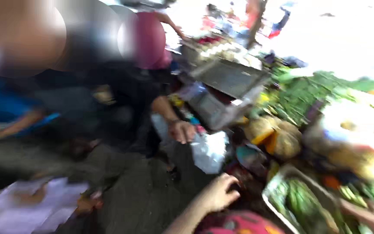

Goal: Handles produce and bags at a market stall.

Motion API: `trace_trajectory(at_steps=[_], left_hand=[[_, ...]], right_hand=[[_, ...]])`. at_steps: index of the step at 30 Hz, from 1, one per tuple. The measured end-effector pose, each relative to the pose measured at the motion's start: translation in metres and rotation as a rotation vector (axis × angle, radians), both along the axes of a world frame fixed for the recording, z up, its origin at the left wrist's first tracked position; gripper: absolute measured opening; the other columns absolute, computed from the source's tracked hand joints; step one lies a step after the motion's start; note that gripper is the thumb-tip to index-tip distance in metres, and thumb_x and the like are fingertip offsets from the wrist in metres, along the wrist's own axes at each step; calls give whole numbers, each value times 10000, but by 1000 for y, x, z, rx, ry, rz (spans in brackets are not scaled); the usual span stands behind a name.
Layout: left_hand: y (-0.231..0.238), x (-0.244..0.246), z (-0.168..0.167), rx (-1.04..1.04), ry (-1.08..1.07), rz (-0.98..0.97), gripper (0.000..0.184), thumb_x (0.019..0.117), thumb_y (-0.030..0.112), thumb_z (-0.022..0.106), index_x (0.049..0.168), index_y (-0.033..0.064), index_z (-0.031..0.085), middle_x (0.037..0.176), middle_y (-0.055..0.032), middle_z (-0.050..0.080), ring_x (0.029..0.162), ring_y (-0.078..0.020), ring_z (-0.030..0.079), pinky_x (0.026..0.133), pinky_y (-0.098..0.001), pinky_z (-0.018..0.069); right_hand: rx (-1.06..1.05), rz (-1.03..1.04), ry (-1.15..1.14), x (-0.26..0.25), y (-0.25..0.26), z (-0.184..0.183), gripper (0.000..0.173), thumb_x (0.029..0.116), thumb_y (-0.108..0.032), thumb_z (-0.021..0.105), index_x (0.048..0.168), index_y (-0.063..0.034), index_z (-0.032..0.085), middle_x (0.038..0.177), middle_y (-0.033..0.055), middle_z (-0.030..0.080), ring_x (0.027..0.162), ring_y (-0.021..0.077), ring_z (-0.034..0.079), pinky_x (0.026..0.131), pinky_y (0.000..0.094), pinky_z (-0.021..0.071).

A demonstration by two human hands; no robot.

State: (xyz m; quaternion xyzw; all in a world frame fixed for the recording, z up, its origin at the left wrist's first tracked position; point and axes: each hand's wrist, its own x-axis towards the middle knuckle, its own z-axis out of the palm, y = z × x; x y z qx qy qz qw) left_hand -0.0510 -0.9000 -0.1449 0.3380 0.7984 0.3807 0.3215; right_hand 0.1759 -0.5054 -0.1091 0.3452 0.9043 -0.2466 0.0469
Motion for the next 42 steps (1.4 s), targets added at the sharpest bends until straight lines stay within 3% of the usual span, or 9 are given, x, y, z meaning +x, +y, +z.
trace_trajectory(at_steps=[4, 11, 16, 19, 24, 27, 30, 36, 42], left_hand=[[23, 3, 1, -108, -19, -110, 479, 997, 304, 647, 1428, 108, 571, 1427, -155, 560, 1158, -253, 655, 948, -426, 573], [48, 8, -18, -94, 2, -271, 479, 996, 344, 614, 1408, 101, 585, 1398, -138, 584, 1140, -236, 658, 908, -406, 579], [80, -1, -7, -59, 88, -389, 468, 1011, 354, 582, 1402, 97, 587, 1385, -142, 597, 1139, -236, 657, 930, -413, 568], [106, 4, 2, 20, 226, -452, 458, 1017, 366, 562, 1371, 80, 609, 1350, -141, 623, 1170, -243, 645, 971, -431, 551], [169, 31, 13, 81, 503, -641, 412, 984, 270, 654, 1343, 68, 645, 1353, -181, 616, 1258, -376, 579, 1033, -566, 481], [205, 47, 5, -31, 567, -727, 590, 893, 128, 761, 1448, 225, 588, 1522, -228, 451, 1352, -449, 479, 1034, -613, 459], [230, 55, -9, -157, 638, -807, 730, 793, -66, 746, 1416, 293, 619, 1631, -200, 318, 1419, -486, 382, 1036, -640, 432], [250, 45, -27, -198, 636, -897, 640, 796, -90, 714, 1354, 213, 632, 1620, -173, 349, 1427, -503, 369, 1050, -669, 416], [269, 46, 0, 110, 544, -795, 658, 773, -181, 652, 1322, 182, 667, 1659, -155, 277, 1446, -417, 397, 1063, -551, 481]], right_hand=[[-155, -387, 351, 12, -11, 76, 388, 890, -311, 778, 1157, -42, 694, 999, 148, 708, 896, 254, 688, 822, 538, 570], [135, -753, 862, 42, 18, 117, 451, 929, -377, 722, 1245, -66, 638, 1126, -11, 693, 1002, 19, 670, 934, 274, 567], [25, -893, 524, 3, 59, 69, 631, 961, -391, 675, 1435, -13, 500, 1322, 202, 621, 1216, 279, 622, 1051, 487, 492], [44, -780, 168, -15, 88, 9, 789, 978, -536, 599, 1576, -84, 353, 1545, 311, 396, 1393, 506, 432, 1086, 688, 372], [205, -742, 299, -13, 68, -13, 812, 986, -527, 563, 1637, -146, 265, 1660, 240, 250, 1512, 424, 297, 1202, 619, 268], [326, -666, 406, 0, 9, -7, 571, 988, -361, 596, 1466, -62, 510, 1485, 219, 510, 1399, 372, 479, 1147, 547, 397], [75, -634, 71, 9, -42, -13, 494, 958, -278, 664, 1349, 5, 563, 1260, 267, 625, 1183, 445, 618, 939, 613, 522], [49, -681, -346, 2, -52, -65, 555, 882, -35, 706, 1369, 124, 492, 1393, 330, 499, 1266, 481, 550, 929, 589, 526], [-201, -840, -80, 26, -45, -11, 500, 968, -200, 654, 1363, 76, 524, 1406, 303, 484, 1194, 442, 603, 971, 565, 526]])
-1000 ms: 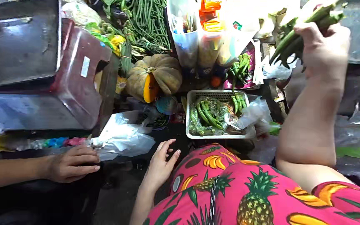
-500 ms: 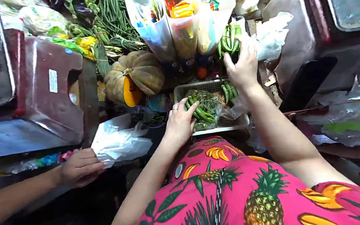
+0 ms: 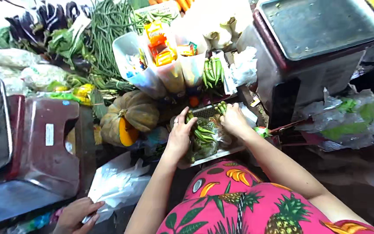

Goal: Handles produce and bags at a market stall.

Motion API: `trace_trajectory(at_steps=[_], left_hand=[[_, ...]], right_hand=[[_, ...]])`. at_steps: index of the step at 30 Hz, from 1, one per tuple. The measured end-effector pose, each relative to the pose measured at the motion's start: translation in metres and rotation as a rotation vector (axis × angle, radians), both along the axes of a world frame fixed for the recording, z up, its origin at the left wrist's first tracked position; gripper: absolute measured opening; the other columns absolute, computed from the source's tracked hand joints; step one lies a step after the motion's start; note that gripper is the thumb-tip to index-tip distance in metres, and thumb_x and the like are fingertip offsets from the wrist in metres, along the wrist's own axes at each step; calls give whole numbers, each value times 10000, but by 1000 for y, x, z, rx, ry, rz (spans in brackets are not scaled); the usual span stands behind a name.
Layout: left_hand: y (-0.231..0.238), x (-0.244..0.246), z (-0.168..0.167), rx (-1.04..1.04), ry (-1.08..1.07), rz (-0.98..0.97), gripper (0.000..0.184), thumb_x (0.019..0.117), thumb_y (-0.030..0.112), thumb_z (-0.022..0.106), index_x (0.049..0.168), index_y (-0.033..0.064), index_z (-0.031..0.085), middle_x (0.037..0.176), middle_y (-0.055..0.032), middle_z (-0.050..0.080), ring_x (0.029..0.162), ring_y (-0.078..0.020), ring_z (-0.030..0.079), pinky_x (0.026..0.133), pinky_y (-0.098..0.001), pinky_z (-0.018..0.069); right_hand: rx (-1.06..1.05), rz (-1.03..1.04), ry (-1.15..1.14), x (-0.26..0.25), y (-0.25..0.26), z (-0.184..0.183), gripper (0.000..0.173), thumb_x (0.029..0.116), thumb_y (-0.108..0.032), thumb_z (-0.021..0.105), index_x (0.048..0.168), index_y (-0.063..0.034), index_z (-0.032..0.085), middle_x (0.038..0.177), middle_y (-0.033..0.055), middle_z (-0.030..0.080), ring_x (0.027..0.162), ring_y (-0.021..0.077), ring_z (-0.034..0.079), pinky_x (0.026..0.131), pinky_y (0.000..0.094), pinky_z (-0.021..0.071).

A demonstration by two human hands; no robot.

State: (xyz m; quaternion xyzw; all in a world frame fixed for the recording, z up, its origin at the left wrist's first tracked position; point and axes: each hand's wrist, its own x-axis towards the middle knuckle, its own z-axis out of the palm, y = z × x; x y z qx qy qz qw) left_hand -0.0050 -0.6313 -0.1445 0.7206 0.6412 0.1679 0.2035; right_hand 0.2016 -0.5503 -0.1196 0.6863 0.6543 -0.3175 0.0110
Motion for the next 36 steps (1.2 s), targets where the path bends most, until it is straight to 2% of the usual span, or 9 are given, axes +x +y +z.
trace_trajectory(at_steps=[6, 11, 14, 17, 20, 23, 27, 31, 36], left_hand=[[71, 26, 57, 392, 16, -232, 442, 862, -150, 626, 1188, 133, 722, 1559, -152, 447, 1450, -413, 397, 1065, -571, 480], [145, 53, 100, 557, 186, -390, 392, 934, -107, 552, 1240, 86, 703, 1588, -143, 435, 1478, -396, 374, 1151, -540, 388], [177, 70, 95, 500, 455, -307, 415, 960, -96, 491, 1298, 52, 680, 1609, -127, 415, 1500, -345, 355, 1230, -514, 241], [178, 88, 77, 251, 726, -200, 462, 1001, -51, 436, 1460, -65, 487, 1581, -252, 400, 1528, -384, 278, 1253, -571, 103], [161, 84, 48, 274, 682, -162, 546, 1014, -19, 464, 1542, -86, 340, 1639, -249, 295, 1541, -372, 253, 1249, -564, 184], [151, 89, 51, 299, 553, -195, 605, 1003, 33, 502, 1571, -51, 312, 1654, -244, 265, 1536, -404, 261, 1204, -583, 284], [125, 82, 53, 380, 517, -216, 546, 943, 12, 597, 1467, -81, 475, 1547, -313, 413, 1467, -473, 365, 1203, -672, 183], [82, 82, 66, 300, 276, -218, 519, 935, 63, 628, 1437, -33, 538, 1527, -289, 454, 1457, -503, 359, 1139, -786, 118], [39, 106, 72, 276, -224, -484, 414, 947, 163, 635, 1308, -41, 637, 1371, -250, 610, 1262, -460, 583, 1015, -675, 449]], right_hand=[[383, -90, 314, 31, 10, 55, 508, 991, -240, 622, 1430, -13, 507, 1302, 245, 600, 1169, 394, 617, 971, 578, 504], [727, -166, 386, 15, 65, 80, 590, 1009, -259, 599, 1514, 3, 445, 1457, 222, 548, 1343, 362, 541, 1124, 530, 428], [627, -136, 280, 0, 97, 73, 611, 1033, -184, 525, 1596, -37, 336, 1516, 239, 481, 1363, 398, 514, 1097, 560, 445], [421, -38, 155, -10, 109, 41, 598, 1042, -166, 484, 1617, -113, 327, 1492, 250, 498, 1311, 455, 536, 1042, 633, 456], [433, -47, 174, -21, 93, 17, 785, 953, -227, 647, 1627, -81, 272, 1531, 288, 430, 1337, 482, 492, 1034, 644, 466], [403, -85, 265, -6, 64, 40, 701, 974, -163, 601, 1619, -124, 330, 1617, 258, 339, 1435, 455, 408, 1123, 621, 397], [427, -17, 368, 3, 7, 61, 570, 1026, -146, 535, 1583, -144, 414, 1617, 190, 378, 1451, 405, 405, 1152, 591, 373], [643, 60, 424, 36, -55, 69, 456, 1001, -171, 602, 1445, -68, 584, 1427, 189, 589, 1331, 371, 545, 1114, 549, 428], [1011, -159, 142, 123, -125, 115, 330, 976, -236, 640, 1269, -108, 724, 1153, 61, 756, 1077, 225, 704, 957, 456, 547]])
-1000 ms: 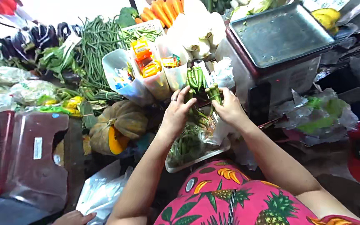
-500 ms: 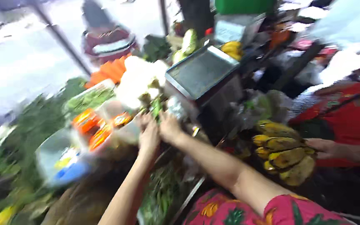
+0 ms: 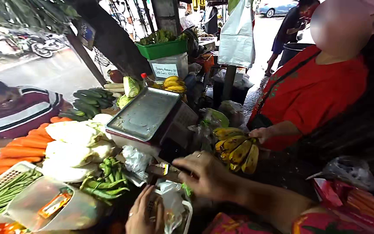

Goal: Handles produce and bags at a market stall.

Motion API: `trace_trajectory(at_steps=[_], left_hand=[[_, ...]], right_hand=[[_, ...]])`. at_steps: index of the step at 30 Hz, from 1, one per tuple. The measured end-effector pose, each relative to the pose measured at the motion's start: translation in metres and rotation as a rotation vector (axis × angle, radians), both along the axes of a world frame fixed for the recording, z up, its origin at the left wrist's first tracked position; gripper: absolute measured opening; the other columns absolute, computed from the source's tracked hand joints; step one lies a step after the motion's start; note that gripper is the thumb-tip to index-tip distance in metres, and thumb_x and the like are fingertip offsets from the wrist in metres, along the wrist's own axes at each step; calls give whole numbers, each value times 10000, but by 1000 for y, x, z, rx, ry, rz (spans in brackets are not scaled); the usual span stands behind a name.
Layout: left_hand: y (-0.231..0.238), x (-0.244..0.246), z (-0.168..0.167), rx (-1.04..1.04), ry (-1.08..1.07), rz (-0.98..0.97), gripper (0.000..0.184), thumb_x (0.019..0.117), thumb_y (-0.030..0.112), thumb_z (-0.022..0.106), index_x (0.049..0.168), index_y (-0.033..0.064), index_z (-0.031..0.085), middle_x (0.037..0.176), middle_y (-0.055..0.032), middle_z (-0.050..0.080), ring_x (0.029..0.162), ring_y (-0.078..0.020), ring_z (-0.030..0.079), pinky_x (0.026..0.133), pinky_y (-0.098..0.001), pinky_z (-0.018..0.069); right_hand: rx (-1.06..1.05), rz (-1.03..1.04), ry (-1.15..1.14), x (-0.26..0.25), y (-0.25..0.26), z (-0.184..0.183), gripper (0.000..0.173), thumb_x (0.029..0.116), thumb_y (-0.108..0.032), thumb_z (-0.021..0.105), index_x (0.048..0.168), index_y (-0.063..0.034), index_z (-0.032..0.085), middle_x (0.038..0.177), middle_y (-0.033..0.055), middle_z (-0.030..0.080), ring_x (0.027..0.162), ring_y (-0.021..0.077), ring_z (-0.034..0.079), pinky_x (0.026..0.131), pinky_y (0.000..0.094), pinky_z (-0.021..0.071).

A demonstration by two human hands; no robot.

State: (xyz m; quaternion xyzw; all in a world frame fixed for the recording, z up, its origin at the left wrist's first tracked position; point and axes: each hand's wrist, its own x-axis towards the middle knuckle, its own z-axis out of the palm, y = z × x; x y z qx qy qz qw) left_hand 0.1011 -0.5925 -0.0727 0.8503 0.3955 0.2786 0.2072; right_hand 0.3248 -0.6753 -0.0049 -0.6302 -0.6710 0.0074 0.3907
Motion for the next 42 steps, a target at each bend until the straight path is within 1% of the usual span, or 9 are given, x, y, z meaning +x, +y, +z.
trace_trajectory(at_steps=[5, 7, 11, 14, 15, 18, 25, 30, 42], left_hand=[[-32, 67, 4, -597, -260, -399, 499, 976, 275, 658, 1405, 37, 564, 1342, -95, 660, 1149, -182, 689, 949, -374, 600], [-40, 99, 4, -872, -287, -475, 694, 957, 310, 703, 1530, 61, 400, 1431, -100, 591, 1162, -198, 680, 919, -383, 615], [-48, 170, -5, -1294, -258, -323, 937, 946, 356, 723, 1635, 144, 126, 1565, -172, 424, 1220, -319, 642, 861, -503, 619], [-54, 208, -22, -1457, -362, -235, 1008, 937, 359, 741, 1633, 186, 33, 1452, -214, 517, 1175, -374, 656, 834, -569, 622], [-58, 217, -27, -1471, -433, -200, 1025, 908, 345, 770, 1617, 181, 49, 1372, -216, 575, 1118, -365, 680, 816, -548, 628], [-64, 234, -32, -1435, -620, -123, 1090, 829, 283, 842, 1607, 151, 90, 1305, -214, 619, 1064, -348, 705, 823, -517, 636], [-60, 236, -4, -1180, -698, -121, 1127, 754, 212, 866, 1583, 51, 120, 1334, -155, 589, 1099, -217, 691, 894, -418, 624], [-36, 235, 49, -1060, -836, -129, 582, 882, 145, 684, 1365, 60, 371, 1071, 2, 707, 942, -125, 721, 819, -368, 634], [168, 178, 137, -627, -575, 242, 426, 991, 510, 549, 1284, 204, 598, 1104, -23, 695, 941, -181, 702, 727, -412, 605]], right_hand=[[-416, -554, 89, 138, -43, 47, 485, 1034, -408, 588, 1408, -100, 610, 1277, 167, 685, 1165, 356, 667, 1009, 599, 513], [-509, -635, 165, 192, -50, 34, 563, 1024, -447, 609, 1422, -51, 565, 1274, 211, 667, 1085, 403, 689, 911, 650, 549], [-846, -496, 245, 257, -46, 0, 714, 982, -527, 639, 1464, -11, 531, 1415, 249, 585, 1338, 426, 536, 1128, 647, 371], [-932, -325, 390, 264, -44, -37, 539, 988, -561, 605, 1234, -91, 701, 1035, 168, 719, 910, 322, 709, 776, 574, 587], [-957, -226, 453, 267, -44, -48, 530, 987, -565, 606, 1203, -90, 703, 956, 145, 710, 823, 281, 698, 712, 533, 593], [-1063, 33, 285, 270, -38, -35, 641, 960, -505, 681, 1370, -18, 598, 1257, 244, 655, 1168, 382, 635, 1040, 618, 461], [-915, 138, 202, 279, -31, 5, 665, 896, -554, 738, 1225, 8, 603, 1088, 191, 668, 1034, 317, 654, 950, 545, 500], [-686, 117, 282, 271, -1, 58, 615, 867, -590, 748, 1105, -34, 636, 950, 103, 660, 905, 207, 649, 818, 447, 537], [-600, 301, 646, 210, 234, 100, 541, 967, -427, 711, 1207, 55, 663, 1100, 210, 705, 989, 269, 705, 881, 462, 589]])
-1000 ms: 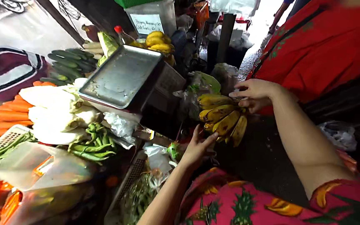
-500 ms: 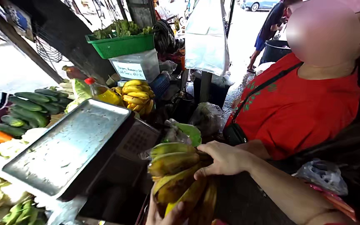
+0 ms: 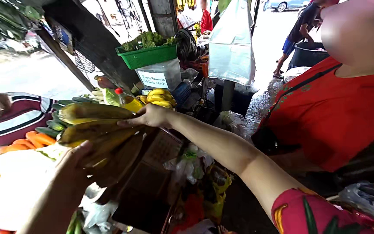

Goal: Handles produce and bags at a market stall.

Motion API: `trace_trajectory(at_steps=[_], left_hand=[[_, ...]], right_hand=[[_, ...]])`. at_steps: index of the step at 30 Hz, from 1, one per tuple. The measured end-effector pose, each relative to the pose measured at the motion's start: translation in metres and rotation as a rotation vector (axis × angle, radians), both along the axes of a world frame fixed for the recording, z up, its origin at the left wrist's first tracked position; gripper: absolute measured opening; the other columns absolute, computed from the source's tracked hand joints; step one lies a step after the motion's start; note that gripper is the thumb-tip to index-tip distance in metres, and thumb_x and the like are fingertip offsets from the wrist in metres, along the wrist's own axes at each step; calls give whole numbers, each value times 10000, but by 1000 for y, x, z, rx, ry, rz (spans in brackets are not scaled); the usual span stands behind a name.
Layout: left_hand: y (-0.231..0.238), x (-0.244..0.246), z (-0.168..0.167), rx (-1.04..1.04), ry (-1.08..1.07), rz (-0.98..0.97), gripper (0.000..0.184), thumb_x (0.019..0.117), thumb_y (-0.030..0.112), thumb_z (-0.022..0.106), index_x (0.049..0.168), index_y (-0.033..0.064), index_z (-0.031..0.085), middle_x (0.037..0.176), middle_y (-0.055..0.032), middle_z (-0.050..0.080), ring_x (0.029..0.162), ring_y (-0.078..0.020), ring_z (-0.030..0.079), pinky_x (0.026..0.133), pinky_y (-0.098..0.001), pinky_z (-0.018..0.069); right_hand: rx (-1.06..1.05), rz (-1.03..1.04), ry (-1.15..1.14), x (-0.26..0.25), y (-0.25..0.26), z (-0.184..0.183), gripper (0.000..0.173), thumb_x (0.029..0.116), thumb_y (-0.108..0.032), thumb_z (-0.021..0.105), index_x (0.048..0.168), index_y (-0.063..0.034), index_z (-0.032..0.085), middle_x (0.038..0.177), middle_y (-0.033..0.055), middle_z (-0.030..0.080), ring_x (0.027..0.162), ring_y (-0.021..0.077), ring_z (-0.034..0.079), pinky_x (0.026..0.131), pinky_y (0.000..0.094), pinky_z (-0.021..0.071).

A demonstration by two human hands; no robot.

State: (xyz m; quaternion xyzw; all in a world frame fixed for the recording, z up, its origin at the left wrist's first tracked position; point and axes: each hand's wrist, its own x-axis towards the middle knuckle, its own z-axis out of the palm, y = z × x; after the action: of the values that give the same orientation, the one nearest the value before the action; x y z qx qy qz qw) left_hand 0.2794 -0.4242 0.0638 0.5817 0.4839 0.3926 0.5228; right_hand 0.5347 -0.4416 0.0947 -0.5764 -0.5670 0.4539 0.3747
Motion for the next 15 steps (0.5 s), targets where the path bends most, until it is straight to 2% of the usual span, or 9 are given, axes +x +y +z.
trace_trajectory(at_steps=[3, 6, 8, 10, 11, 13, 15], left_hand=[[37, -7, 0, -67, 113, 35, 508, 981, 565, 495, 1307, 186, 588, 1214, -64, 655, 1055, -234, 651, 799, -497, 555], [59, -14, -8, -108, 114, 70, 580, 973, 631, 491, 1362, 206, 558, 1259, -82, 642, 1099, -264, 652, 833, -538, 564], [66, -17, -8, -130, 129, 117, 628, 968, 666, 472, 1409, 221, 519, 1324, -101, 608, 1163, -303, 623, 866, -576, 543], [65, -19, -6, -141, 180, 138, 691, 1002, 669, 407, 1501, 191, 418, 1423, -165, 534, 1224, -348, 583, 907, -592, 516], [59, -16, -2, -145, 194, 147, 694, 1022, 653, 365, 1524, 175, 380, 1442, -182, 514, 1222, -348, 580, 912, -573, 511], [32, -14, 11, -128, 205, 162, 647, 1067, 588, 310, 1538, 145, 356, 1449, -174, 504, 1201, -298, 588, 927, -509, 513], [12, -22, 19, -85, 142, 193, 586, 1093, 501, 340, 1540, 122, 362, 1486, -166, 471, 1236, -293, 562, 968, -509, 488]], right_hand=[[-71, -7, 56, -18, 41, -16, 660, 945, -501, 711, 1229, 89, 620, 1165, 244, 673, 1064, 304, 679, 928, 493, 559], [-109, -36, -6, -27, 64, -29, 702, 939, -541, 700, 1227, 94, 627, 1207, 264, 664, 1124, 341, 666, 958, 537, 543], [-84, -43, -106, -27, 70, -30, 669, 957, -547, 671, 1140, 96, 656, 1139, 256, 668, 1050, 336, 663, 908, 542, 531], [2, -52, -185, -22, 74, -35, 609, 973, -514, 666, 1062, 88, 693, 1080, 250, 683, 1017, 341, 660, 902, 562, 512], [51, -67, -212, -17, 72, -37, 579, 983, -492, 663, 1073, 78, 705, 1081, 250, 692, 1033, 352, 665, 921, 578, 507], [141, -125, -239, -13, 50, -35, 533, 993, -439, 669, 1217, 44, 690, 1164, 248, 703, 1114, 364, 671, 990, 585, 501], [248, -189, -248, -11, 19, -32, 514, 1003, -389, 668, 1344, -6, 620, 1221, 207, 701, 1132, 312, 684, 1003, 518, 525]])
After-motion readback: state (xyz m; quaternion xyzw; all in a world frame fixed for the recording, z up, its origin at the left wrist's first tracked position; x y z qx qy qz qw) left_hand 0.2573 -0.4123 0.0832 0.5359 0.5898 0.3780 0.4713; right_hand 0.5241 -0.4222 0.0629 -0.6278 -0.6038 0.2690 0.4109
